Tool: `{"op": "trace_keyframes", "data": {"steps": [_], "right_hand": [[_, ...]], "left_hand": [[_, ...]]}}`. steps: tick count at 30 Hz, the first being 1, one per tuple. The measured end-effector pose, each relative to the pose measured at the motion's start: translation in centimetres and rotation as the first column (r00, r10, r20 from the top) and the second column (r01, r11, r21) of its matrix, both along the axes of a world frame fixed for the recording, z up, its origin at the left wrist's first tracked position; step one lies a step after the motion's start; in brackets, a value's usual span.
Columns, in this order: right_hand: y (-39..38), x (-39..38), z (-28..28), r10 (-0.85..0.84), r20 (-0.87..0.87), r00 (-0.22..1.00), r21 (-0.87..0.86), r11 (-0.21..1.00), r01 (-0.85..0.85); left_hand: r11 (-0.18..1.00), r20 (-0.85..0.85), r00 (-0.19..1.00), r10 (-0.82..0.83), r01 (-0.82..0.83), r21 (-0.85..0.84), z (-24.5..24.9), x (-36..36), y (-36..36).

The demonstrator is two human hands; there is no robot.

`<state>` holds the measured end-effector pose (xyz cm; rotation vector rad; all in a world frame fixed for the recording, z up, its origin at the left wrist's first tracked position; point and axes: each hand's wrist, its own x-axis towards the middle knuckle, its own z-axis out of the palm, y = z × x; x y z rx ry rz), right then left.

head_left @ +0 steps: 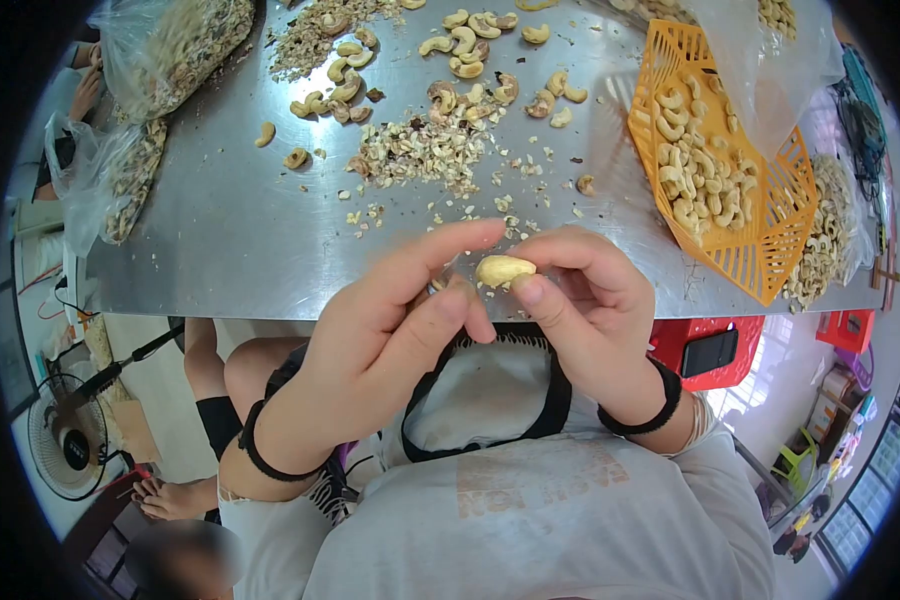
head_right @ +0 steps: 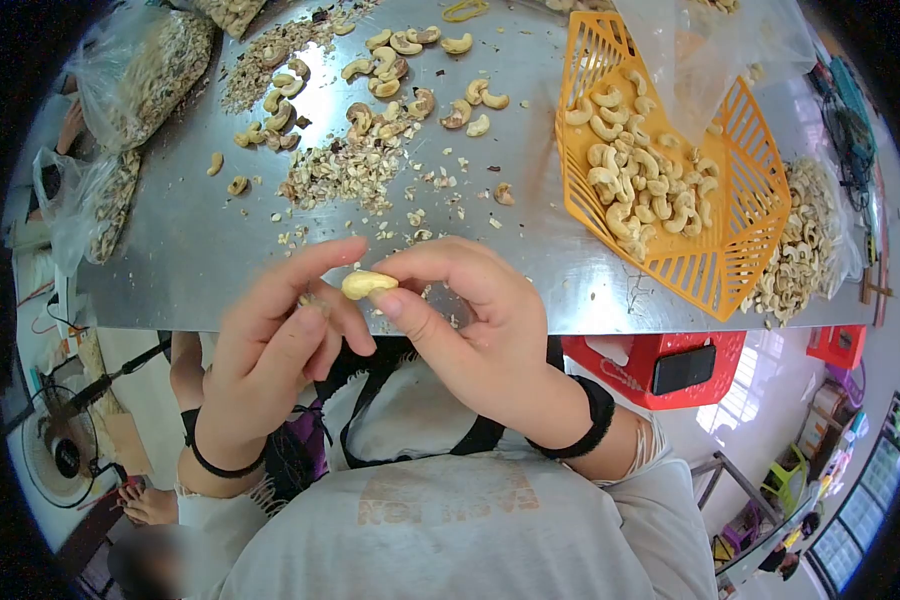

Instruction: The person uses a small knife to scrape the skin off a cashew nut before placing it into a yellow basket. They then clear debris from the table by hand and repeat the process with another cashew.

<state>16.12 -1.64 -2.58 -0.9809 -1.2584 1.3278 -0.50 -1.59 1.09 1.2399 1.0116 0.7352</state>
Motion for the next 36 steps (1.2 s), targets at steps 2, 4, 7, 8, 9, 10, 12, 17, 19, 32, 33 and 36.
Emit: {"op": "trace_keyframes", "data": {"steps": [2,4,7,8,9,10,12,17,19,32,33,36], "right_hand": [[0.01,-0.04,-0.1,-0.022,0.026,0.999,0.043,0.999,0.021],[0.0,-0.09,-0.16,-0.046,0.052,0.998,0.086,0.995,0.041],[0.0,-0.2,-0.18,-0.062,0.075,0.995,0.138,0.989,0.052],[-0.03,-0.26,-0.17,-0.067,0.08,0.995,0.151,0.987,0.054],[-0.05,-0.31,-0.17,-0.072,0.084,0.994,0.164,0.985,0.057],[-0.04,-0.36,-0.13,-0.072,0.084,0.994,0.164,0.985,0.057],[-0.02,-0.42,-0.02,-0.059,0.074,0.996,0.156,0.987,0.046],[-0.07,-0.35,0.03,-0.037,0.062,0.997,0.121,0.992,0.029],[-0.1,-0.34,0.02,-0.024,0.049,0.998,0.107,0.994,0.019],[0.3,0.17,0.19,0.011,0.118,0.993,0.21,0.977,-0.036],[0.31,0.18,0.19,0.011,0.138,0.99,0.226,0.973,-0.042],[0.3,0.05,0.0,-0.008,0.127,0.992,0.231,0.973,-0.021]], "left_hand": [[0.999,0.037,0.998,-0.048,0.047,0.004,-0.12,0.18,-0.09],[0.997,0.071,0.996,-0.06,0.064,-0.054,0.19,0.19,-0.13],[0.984,0.098,0.991,-0.087,0.101,-0.149,0.34,-0.06,-0.06],[0.975,0.09,0.99,-0.105,0.12,-0.187,0.35,-0.13,-0.03],[0.975,0.09,0.99,-0.105,0.12,-0.186,0.39,-0.13,-0.02],[0.972,0.089,0.991,-0.104,0.12,-0.201,0.43,-0.13,-0.01],[0.969,0.087,0.991,-0.103,0.12,-0.216,0.42,-0.14,0.01],[0.943,0.166,0.982,-0.092,0.139,-0.301,0.38,-0.2,0.06],[0.939,0.192,0.978,-0.087,0.145,-0.312,0.38,-0.21,0.12],[0.93,0.21,0.974,0.089,-0.006,-0.368,-0.09,0.0,0.2],[0.93,0.21,0.974,0.089,-0.006,-0.367,-0.04,-0.1,0.29],[0.918,0.211,0.975,0.067,0.022,-0.395,0.25,-0.27,0.48]]}}
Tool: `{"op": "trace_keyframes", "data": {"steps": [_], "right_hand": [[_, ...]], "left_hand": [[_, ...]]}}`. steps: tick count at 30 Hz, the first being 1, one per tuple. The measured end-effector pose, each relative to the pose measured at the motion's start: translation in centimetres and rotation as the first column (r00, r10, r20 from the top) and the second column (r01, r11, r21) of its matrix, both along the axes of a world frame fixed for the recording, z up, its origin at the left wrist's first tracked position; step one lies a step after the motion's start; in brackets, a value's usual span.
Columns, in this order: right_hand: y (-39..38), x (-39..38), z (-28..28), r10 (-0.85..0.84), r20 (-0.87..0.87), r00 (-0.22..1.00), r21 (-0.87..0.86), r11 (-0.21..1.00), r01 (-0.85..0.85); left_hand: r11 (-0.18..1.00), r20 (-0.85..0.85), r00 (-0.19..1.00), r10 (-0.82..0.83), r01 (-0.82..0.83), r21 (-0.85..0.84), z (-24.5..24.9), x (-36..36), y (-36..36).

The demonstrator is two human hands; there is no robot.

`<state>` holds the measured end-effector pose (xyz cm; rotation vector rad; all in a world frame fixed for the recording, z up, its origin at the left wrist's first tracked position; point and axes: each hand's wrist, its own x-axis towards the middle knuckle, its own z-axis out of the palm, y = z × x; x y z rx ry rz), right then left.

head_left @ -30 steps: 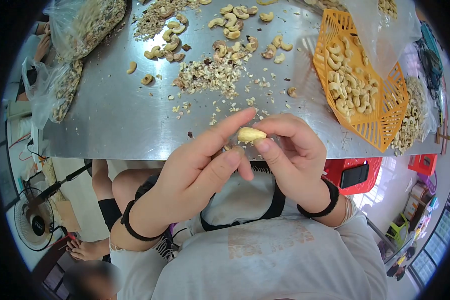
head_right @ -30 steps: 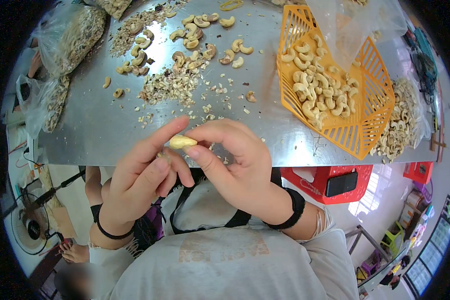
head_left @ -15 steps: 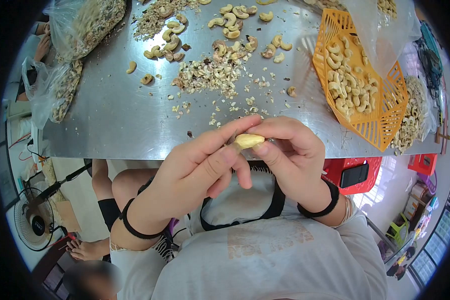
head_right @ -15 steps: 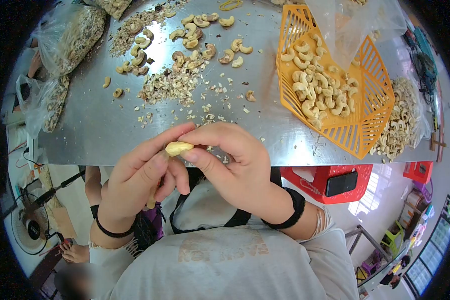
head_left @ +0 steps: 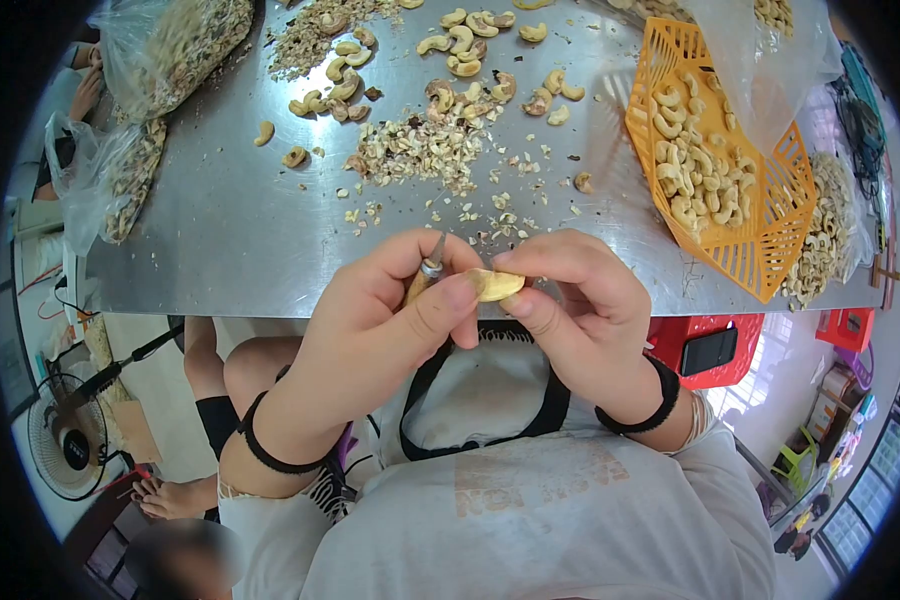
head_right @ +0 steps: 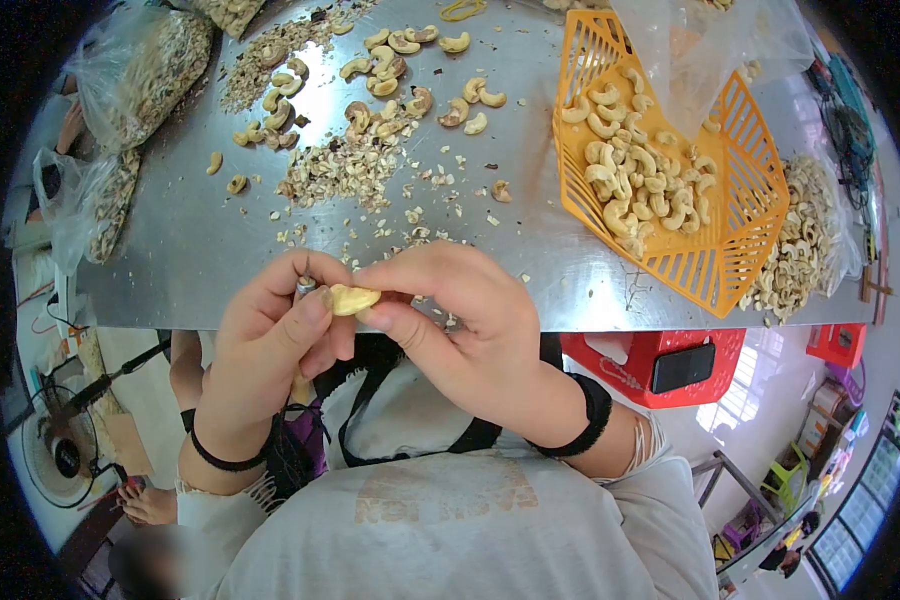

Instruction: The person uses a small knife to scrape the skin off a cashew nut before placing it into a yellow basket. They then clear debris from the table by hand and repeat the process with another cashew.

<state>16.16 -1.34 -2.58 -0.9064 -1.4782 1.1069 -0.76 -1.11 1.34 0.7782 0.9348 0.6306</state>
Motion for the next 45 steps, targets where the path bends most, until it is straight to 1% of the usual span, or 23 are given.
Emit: {"op": "trace_keyframes", "data": {"steps": [1,2,4,6,8,11,13,15,17,20,24,28,30,31,33,35,36,37,38,40,42,44,45], "right_hand": [[0.0,-0.1,0.0,-0.001,0.0,1.0,0.0,1.0,0.001],[-0.1,-0.1,0.1,0.0,-0.024,1.0,-0.044,0.999,-0.001],[-0.1,-0.1,0.1,0.0,-0.048,0.999,-0.088,0.996,-0.005],[-0.1,-0.1,0.0,0.037,-0.087,0.995,-0.139,0.989,-0.049],[0.0,0.0,-0.2,0.052,-0.094,0.994,-0.135,0.989,-0.064],[0.0,0.0,-0.2,0.074,-0.111,0.991,-0.144,0.985,-0.09],[-0.1,0.0,-0.1,0.082,-0.123,0.989,-0.156,0.982,-0.101],[-0.2,0.0,-0.1,0.072,-0.212,0.975,-0.225,0.967,-0.12],[-0.3,0.0,0.1,0.072,-0.24,0.968,-0.255,0.958,-0.135],[-0.4,0.0,0.1,0.079,-0.296,0.952,-0.302,0.938,-0.172],[-0.5,0.1,0.0,0.091,-0.36,0.929,-0.337,0.915,-0.221],[-0.4,0.5,0.2,0.079,-0.35,0.933,-0.362,0.908,-0.212],[-0.4,1.0,0.6,-0.048,-0.375,0.926,-0.355,0.93,-0.096],[-0.3,1.4,0.9,-0.054,-0.367,0.929,-0.353,0.932,-0.085],[-0.1,2.5,1.6,-0.214,-0.379,0.9,-0.223,0.965,0.135],[0.3,4.1,2.0,-0.31,-0.322,0.895,-0.105,0.951,0.291],[0.5,4.8,2.0,-0.404,-0.3,0.864,-0.042,0.911,0.411],[0.7,5.5,2.5,-0.471,-0.274,0.839,-0.011,0.874,0.487],[1.1,6.0,2.9,-0.474,-0.269,0.839,-0.009,0.872,0.49],[1.8,6.7,3.6,-0.716,-0.175,0.676,0.044,0.68,0.732],[1.7,7.1,3.7,-0.7,-0.196,0.686,0.043,0.693,0.72],[1.2,7.1,3.5,-0.682,-0.221,0.697,0.041,0.707,0.706],[0.8,7.0,3.2,-0.616,-0.206,0.76,0.033,0.772,0.635]], "left_hand": [[0.999,0.003,0.999,0.04,-0.04,0.026,0.2,0.2,0.0],[0.995,0.007,0.997,0.08,-0.08,0.051,0.3,0.3,0.0],[0.995,0.009,0.997,0.078,-0.078,0.068,0.5,0.2,0.1],[0.993,0.011,0.997,0.076,-0.077,0.085,0.4,0.3,0.0],[0.977,-0.053,0.99,0.128,-0.117,0.177,0.0,0.5,-0.3],[0.972,-0.11,0.989,0.095,-0.069,0.226,-0.3,0.3,-0.3],[0.966,-0.119,0.987,0.104,-0.072,0.25,-0.4,0.4,-0.3],[0.959,-0.129,0.985,0.114,-0.076,0.273,-0.5,0.5,-0.4],[0.941,-0.195,0.975,0.102,-0.031,0.338,-0.6,0.4,-0.3],[0.93,-0.193,0.973,0.127,-0.049,0.365,-0.7,0.6,-0.5],[0.934,-0.21,0.971,0.111,-0.029,0.357,-0.6,0.6,-0.5],[0.947,-0.196,0.973,0.124,-0.057,0.317,-0.4,0.5,-0.5],[0.954,-0.175,0.977,0.122,-0.067,0.292,-0.3,0.5,-0.5],[0.951,-0.181,0.975,0.126,-0.067,0.301,-0.3,0.4,-0.5],[0.948,-0.175,0.977,0.12,-0.061,0.312,-0.4,0.4,-0.5],[0.947,-0.14,0.98,0.14,-0.091,0.309,-0.6,0.4,-0.6],[0.948,-0.132,0.982,0.134,-0.088,0.307,-0.5,0.4,-0.7],[0.952,-0.12,0.983,0.14,-0.1,0.288,-0.4,0.4,-0.7],[0.956,-0.11,0.983,0.147,-0.113,0.269,-0.3,0.4,-0.7],[0.956,-0.104,0.985,0.138,-0.105,0.275,-0.4,0.1,-0.6],[0.954,-0.101,0.986,0.133,-0.099,0.282,-0.2,0.0,-0.5],[0.959,-0.149,0.972,0.18,-0.14,0.247,0.3,-0.1,-0.3],[0.958,-0.151,0.972,0.181,-0.14,0.251,0.3,-0.2,-0.2]]}}
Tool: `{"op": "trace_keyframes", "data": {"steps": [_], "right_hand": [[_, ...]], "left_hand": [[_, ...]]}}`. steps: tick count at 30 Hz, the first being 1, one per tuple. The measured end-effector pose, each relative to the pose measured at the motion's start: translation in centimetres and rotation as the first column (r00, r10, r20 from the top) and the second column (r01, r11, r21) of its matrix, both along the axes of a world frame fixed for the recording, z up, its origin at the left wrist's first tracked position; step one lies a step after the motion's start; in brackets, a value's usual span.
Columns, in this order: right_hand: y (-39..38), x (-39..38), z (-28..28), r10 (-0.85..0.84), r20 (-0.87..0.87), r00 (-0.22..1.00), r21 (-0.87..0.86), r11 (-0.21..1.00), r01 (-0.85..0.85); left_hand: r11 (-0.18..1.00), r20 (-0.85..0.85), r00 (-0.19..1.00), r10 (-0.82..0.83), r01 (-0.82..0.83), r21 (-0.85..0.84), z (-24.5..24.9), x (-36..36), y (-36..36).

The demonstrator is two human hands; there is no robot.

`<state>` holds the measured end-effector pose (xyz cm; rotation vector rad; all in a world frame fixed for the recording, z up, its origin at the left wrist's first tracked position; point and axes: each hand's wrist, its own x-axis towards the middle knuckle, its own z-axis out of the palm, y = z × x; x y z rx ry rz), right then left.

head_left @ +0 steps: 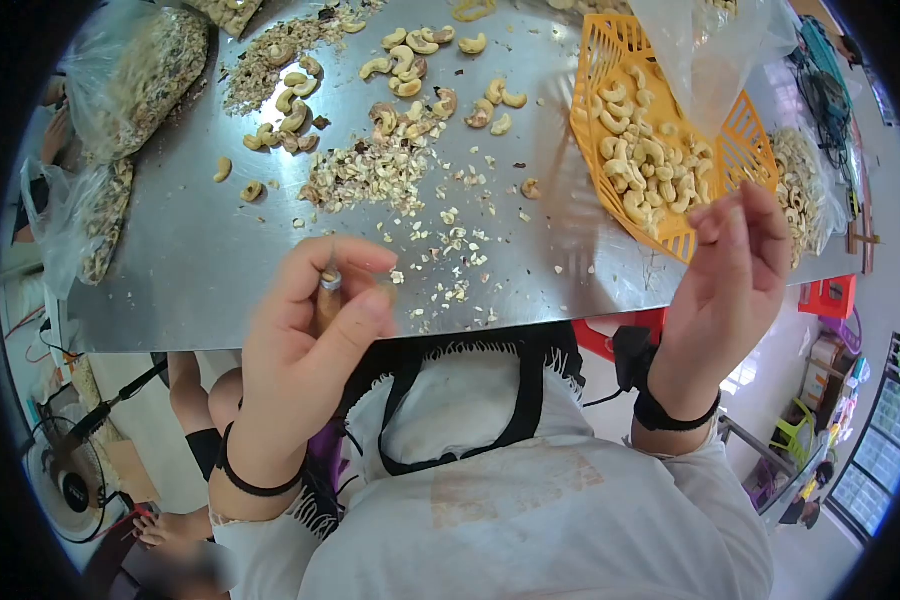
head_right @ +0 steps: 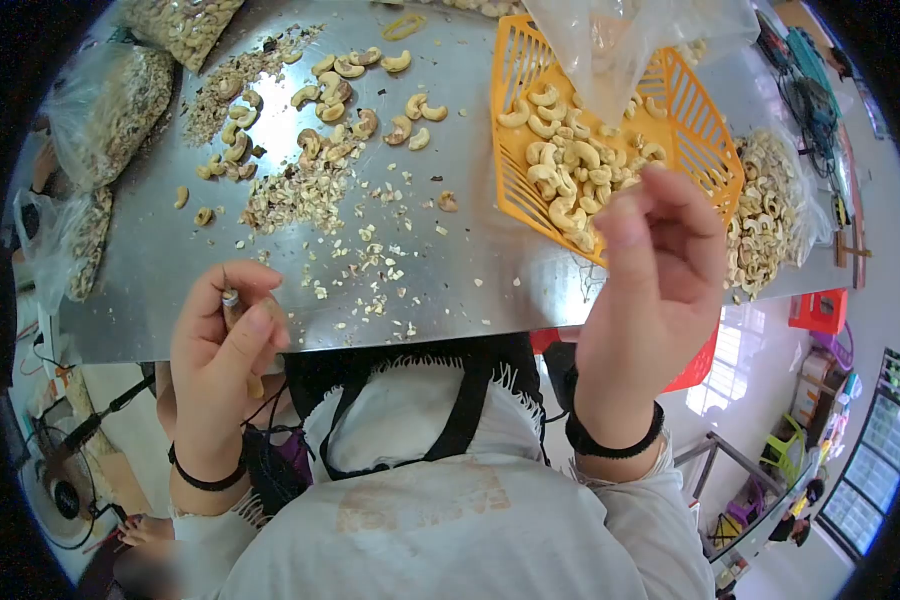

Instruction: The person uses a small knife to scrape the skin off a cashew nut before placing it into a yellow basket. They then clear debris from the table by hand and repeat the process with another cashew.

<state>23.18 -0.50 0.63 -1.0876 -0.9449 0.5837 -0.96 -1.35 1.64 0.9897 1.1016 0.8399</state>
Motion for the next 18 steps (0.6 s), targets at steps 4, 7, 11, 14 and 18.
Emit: {"op": "trace_keyframes", "data": {"steps": [4,7,11,14,18], "right_hand": [[-1.1,-1.7,-0.6,0.247,-0.04,0.968,-0.14,0.958,-0.25],[-1.5,-3.5,-1.3,0.437,-0.107,0.893,-0.197,0.871,-0.45],[-2.4,-6.0,-2.6,0.69,-0.236,0.684,-0.326,0.607,-0.725],[-2.7,-7.9,-2.8,0.77,-0.355,0.531,-0.317,0.435,-0.843],[-3.1,-8.8,-3.7,0.777,-0.44,0.45,-0.278,0.359,-0.891]], "left_hand": [[0.997,-0.042,0.997,0.068,-0.067,0.033,0.5,-0.5,0.5],[0.997,-0.032,0.997,0.072,-0.071,0.026,0.4,-0.6,1.0],[0.997,0.048,0.998,0.052,-0.054,0.059,0.9,0.2,1.0],[0.989,0.05,0.998,0.037,-0.043,0.139,1.2,1.5,1.2],[0.975,0.064,0.997,-0.04,0.025,0.22,1.4,2.6,1.6]]}}
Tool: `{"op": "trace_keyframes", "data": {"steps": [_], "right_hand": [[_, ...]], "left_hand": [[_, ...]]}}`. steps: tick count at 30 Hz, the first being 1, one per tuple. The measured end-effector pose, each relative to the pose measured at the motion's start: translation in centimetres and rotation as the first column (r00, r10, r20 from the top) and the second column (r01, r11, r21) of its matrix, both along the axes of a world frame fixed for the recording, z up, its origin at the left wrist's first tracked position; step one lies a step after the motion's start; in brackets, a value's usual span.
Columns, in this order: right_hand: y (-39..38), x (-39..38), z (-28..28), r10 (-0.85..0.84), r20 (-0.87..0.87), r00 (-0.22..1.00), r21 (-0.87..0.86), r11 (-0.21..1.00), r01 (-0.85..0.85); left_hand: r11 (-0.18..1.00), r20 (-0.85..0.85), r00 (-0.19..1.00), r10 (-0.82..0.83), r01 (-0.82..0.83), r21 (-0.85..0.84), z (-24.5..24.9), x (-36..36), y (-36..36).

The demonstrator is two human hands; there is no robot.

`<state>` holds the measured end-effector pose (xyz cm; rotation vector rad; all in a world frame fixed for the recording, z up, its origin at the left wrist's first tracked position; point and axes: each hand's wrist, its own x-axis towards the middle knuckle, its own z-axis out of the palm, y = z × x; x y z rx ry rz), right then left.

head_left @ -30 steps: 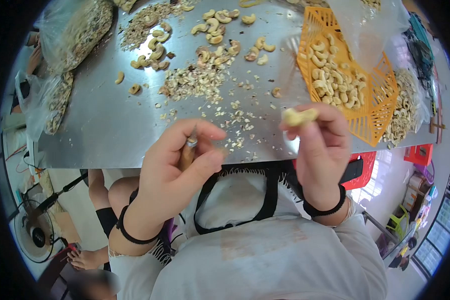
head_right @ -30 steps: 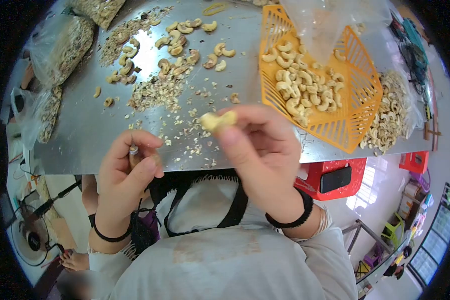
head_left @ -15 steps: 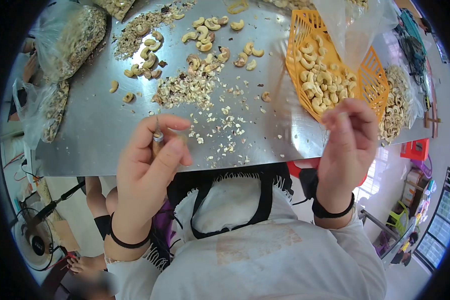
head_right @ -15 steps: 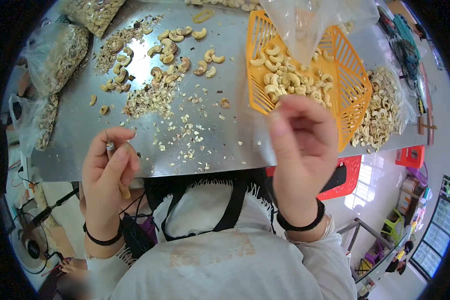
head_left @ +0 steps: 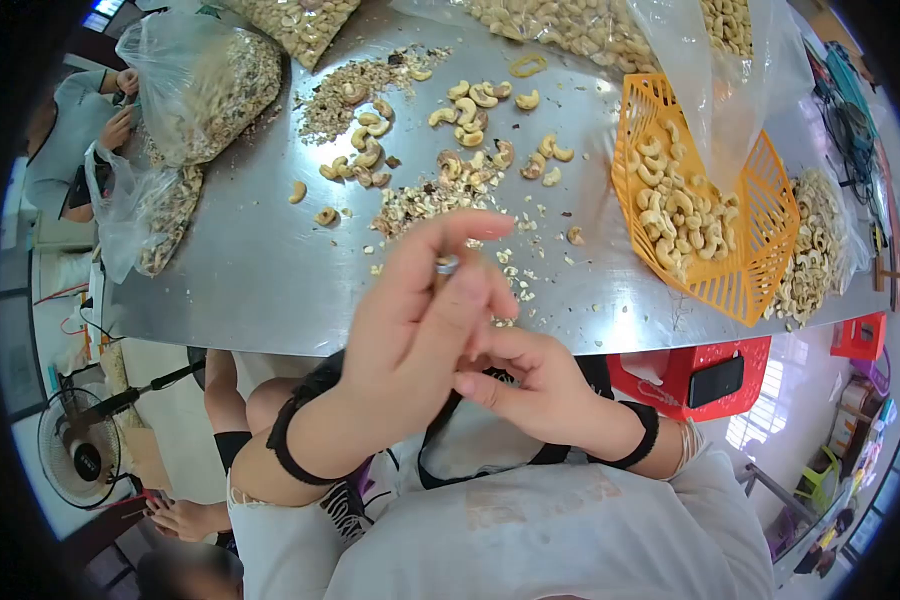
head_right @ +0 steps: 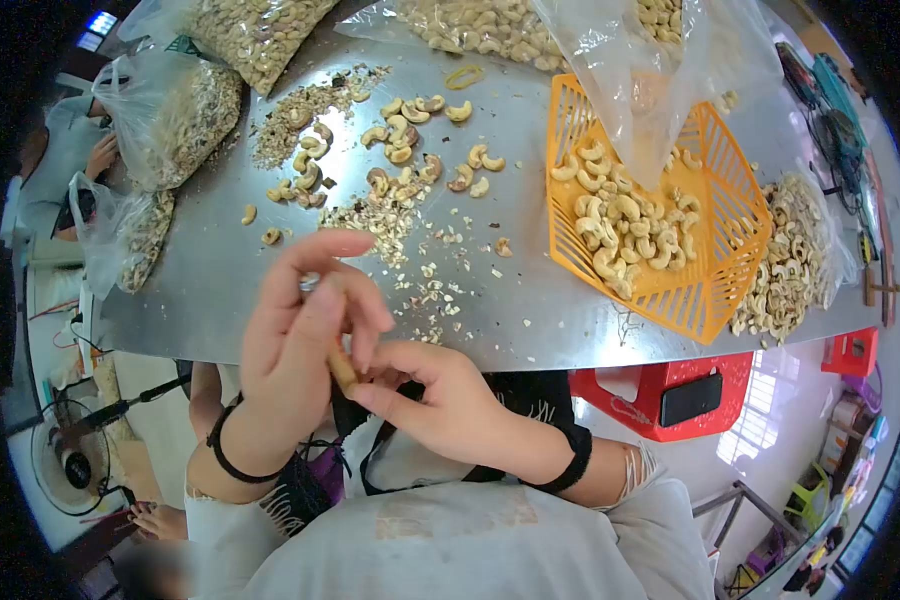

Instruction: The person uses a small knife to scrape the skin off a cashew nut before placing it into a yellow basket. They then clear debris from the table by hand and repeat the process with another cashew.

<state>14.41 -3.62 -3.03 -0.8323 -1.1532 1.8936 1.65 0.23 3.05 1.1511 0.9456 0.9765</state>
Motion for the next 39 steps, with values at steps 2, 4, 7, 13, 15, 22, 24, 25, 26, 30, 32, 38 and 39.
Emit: {"op": "trace_keyframes", "data": {"steps": [2,4,7,13,15,22,24,25,26,30,32,38,39], "right_hand": [[0.1,0.2,0.3,-0.035,-0.013,0.999,-0.014,0.999,0.035],[0.2,0.3,0.5,-0.079,-0.021,0.997,-0.032,0.996,0.078],[0.3,0.5,0.4,-0.192,-0.064,0.979,-0.104,0.977,0.185],[0.6,1.6,0.1,-0.162,0.137,0.977,0.068,0.986,0.153],[0.4,1.7,0.1,-0.186,0.19,0.964,0.105,0.98,0.168],[0.2,2.1,0.1,-0.193,0.209,0.959,0.078,0.98,0.18],[0.3,2.1,0.0,-0.197,0.206,0.959,0.08,0.98,0.184],[0.3,2.1,0.0,-0.196,0.206,0.959,0.08,0.98,0.183],[0.3,2.0,0.1,-0.202,0.2,0.959,0.074,0.979,0.191],[0.5,2.2,0.1,-0.223,0.178,0.959,0.082,0.974,0.211],[0.8,2.2,-0.1,-0.229,0.15,0.962,0.075,0.973,0.219],[1.8,1.9,1.3,-0.273,-0.002,0.962,-0.131,0.954,0.27],[1.9,1.9,1.5,-0.26,-0.037,0.965,-0.181,0.951,0.249]], "left_hand": [[0.997,-0.001,0.999,-0.043,0.043,0.058,-0.5,0.4,0.1],[1.0,0.0,1.0,0.001,-0.001,0.019,-0.2,1.0,0.3],[0.997,-0.056,0.998,0.02,-0.024,-0.075,0.3,0.4,2.2],[0.939,-0.694,0.699,0.173,0.095,0.329,-2.5,-1.5,9.1],[0.867,-0.82,0.528,0.22,0.28,0.413,-3.9,-1.6,10.8],[0.846,-0.928,0.335,0.16,0.438,0.304,-5.3,-1.0,12.8],[0.856,-0.93,0.327,0.169,0.42,0.303,-5.5,-1.1,12.8],[0.856,-0.93,0.327,0.169,0.418,0.303,-5.5,-1.3,12.8],[0.85,-0.899,0.396,0.188,0.393,0.351,-5.4,-1.6,12.7],[0.86,-0.832,0.538,0.137,0.352,0.369,-3.2,-2.1,11.2],[0.863,-0.796,0.598,0.091,0.352,0.363,-1.8,-2.1,9.1],[0.83,-0.702,0.711,-0.049,0.42,0.367,-1.0,-2.2,3.7],[0.844,-0.689,0.719,-0.094,0.425,0.329,-0.8,-2.2,3.1]]}}
